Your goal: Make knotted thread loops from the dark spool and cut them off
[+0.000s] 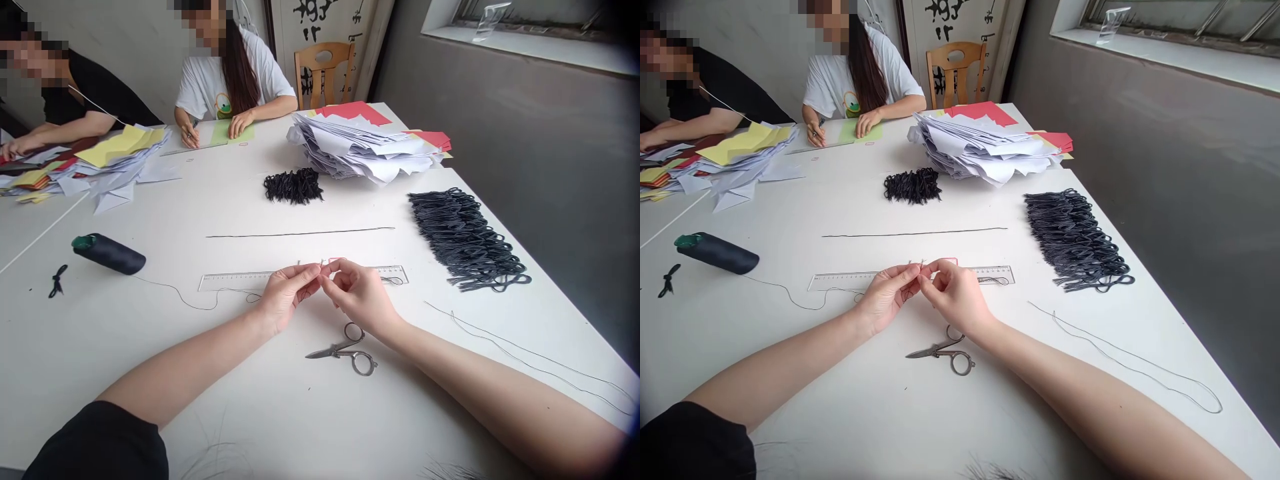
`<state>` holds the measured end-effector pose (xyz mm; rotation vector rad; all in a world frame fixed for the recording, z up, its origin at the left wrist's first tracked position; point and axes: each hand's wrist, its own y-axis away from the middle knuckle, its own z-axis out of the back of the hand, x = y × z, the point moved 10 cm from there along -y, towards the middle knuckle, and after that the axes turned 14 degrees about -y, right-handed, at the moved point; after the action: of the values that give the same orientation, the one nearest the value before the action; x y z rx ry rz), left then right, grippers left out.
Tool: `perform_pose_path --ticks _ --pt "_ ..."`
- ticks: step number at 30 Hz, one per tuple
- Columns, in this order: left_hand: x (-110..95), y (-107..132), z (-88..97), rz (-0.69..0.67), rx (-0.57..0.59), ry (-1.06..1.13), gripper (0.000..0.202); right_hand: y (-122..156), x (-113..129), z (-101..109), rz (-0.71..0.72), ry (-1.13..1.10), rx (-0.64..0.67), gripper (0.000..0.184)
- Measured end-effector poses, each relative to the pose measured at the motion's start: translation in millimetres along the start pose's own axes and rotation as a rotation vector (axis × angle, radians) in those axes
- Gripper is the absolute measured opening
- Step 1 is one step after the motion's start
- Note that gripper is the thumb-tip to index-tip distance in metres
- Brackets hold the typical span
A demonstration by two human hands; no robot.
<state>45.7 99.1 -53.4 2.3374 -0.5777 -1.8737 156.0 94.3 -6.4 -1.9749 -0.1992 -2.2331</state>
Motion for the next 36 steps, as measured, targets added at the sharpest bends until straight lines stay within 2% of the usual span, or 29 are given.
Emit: perform_pose_path --ticks 5,7,12,17,29,36 --pt "-2.8 2.2 0.9 -0.011 -0.023 -0.073 0.016 2.3 -0.4 -1.3 0.007 0.034 0.012 0.016" --pt "-5.1 3.2 4.7 -0.025 -0.067 -0.108 0.017 2.4 -2.3 -0.5 -0.005 -0.035 0.007 0.017" --pt "-8.8 4.5 7.4 -0.061 -0.100 -0.153 0.019 -1.3 -10.1 0.0 -0.087 -0.271 0.009 0.036" --pt "-5.2 3.4 4.4 -0.039 -0.057 -0.168 0.021 -4.7 -16.6 3.9 -0.141 -0.420 -0.024 0.038" --pt "-2.0 5.0 -8.4 -0.009 0.078 -0.153 0.024 -3.1 -15.4 5.3 -0.138 -0.428 -0.039 0.038" --pt "-5.1 6.4 -12.6 -0.029 0.114 -0.200 0.022 -1.5 -11.0 5.0 -0.126 -0.448 -0.035 0.038"
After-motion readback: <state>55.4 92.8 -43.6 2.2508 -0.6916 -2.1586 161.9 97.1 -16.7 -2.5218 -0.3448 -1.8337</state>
